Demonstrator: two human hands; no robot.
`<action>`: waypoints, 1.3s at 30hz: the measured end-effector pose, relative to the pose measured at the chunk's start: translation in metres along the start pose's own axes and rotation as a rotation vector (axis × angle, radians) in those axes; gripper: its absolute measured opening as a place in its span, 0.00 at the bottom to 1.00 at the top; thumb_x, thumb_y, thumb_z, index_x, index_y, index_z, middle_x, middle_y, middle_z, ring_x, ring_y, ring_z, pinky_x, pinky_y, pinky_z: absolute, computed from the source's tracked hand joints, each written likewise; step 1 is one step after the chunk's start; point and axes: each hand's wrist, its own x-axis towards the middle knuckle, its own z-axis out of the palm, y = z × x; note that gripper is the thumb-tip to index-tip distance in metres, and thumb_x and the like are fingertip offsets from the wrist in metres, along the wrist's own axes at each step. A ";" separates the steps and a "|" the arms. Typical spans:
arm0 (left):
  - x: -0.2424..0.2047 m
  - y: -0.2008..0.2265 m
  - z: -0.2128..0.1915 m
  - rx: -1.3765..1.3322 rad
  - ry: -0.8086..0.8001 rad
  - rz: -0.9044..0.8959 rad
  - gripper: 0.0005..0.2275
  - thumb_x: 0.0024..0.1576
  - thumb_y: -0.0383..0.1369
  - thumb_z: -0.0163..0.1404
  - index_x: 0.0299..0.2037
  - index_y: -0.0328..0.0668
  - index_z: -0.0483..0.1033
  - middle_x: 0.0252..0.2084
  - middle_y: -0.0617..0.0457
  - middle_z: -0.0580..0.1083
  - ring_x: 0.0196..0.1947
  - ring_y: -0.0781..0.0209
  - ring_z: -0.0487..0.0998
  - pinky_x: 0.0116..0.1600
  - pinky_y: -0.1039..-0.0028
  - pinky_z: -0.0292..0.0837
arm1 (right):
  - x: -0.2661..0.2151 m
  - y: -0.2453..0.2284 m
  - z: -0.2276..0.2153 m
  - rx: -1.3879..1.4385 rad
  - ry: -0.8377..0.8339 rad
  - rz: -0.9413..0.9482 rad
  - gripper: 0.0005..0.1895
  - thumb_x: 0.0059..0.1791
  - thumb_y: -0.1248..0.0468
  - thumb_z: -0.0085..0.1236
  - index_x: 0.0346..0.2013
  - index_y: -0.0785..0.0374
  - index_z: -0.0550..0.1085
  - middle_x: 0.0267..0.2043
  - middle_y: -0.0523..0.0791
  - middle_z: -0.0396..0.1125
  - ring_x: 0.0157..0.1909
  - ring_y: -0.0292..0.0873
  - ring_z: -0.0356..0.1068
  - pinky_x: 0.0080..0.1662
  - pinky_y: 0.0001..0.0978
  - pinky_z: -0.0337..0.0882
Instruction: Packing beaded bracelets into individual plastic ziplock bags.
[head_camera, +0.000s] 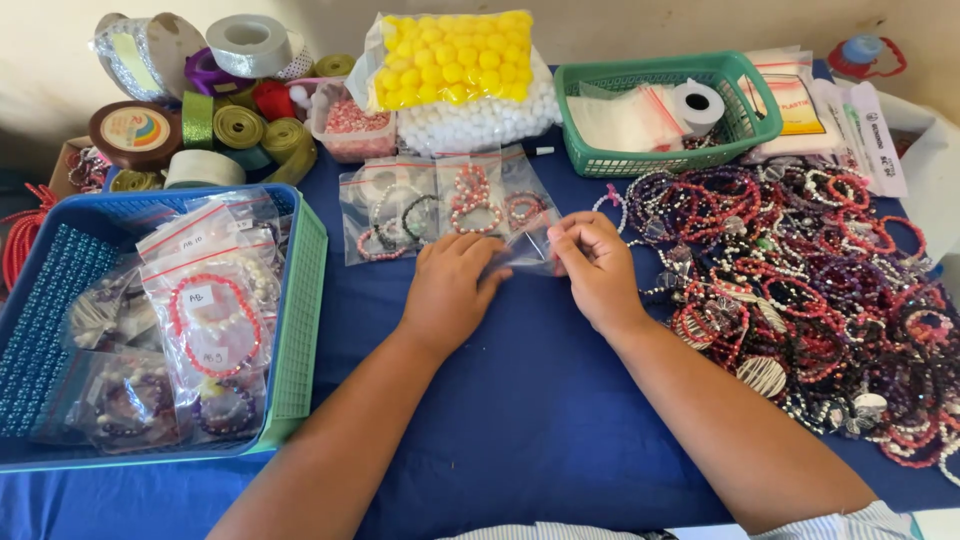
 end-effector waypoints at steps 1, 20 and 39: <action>-0.001 -0.002 0.001 -0.001 -0.001 -0.001 0.10 0.53 0.34 0.59 0.44 0.44 0.78 0.45 0.51 0.78 0.50 0.47 0.76 0.52 0.55 0.68 | -0.001 -0.006 0.001 0.000 0.000 0.002 0.14 0.57 0.65 0.55 0.28 0.68 0.73 0.48 0.47 0.65 0.36 0.32 0.67 0.38 0.24 0.71; 0.006 0.022 -0.020 0.086 0.037 0.045 0.33 0.43 0.40 0.61 0.62 0.41 0.69 0.60 0.43 0.70 0.62 0.40 0.68 0.63 0.49 0.56 | -0.004 -0.012 0.007 0.081 -0.180 -0.016 0.19 0.49 0.77 0.61 0.55 0.68 0.74 0.52 0.43 0.67 0.47 0.35 0.74 0.48 0.26 0.78; -0.004 -0.009 0.015 0.101 -0.056 0.012 0.14 0.57 0.41 0.58 0.48 0.46 0.74 0.46 0.53 0.76 0.51 0.52 0.76 0.57 0.58 0.62 | -0.014 -0.034 0.017 -0.338 -0.211 -0.232 0.12 0.45 0.76 0.65 0.39 0.66 0.73 0.42 0.45 0.70 0.41 0.36 0.77 0.43 0.26 0.77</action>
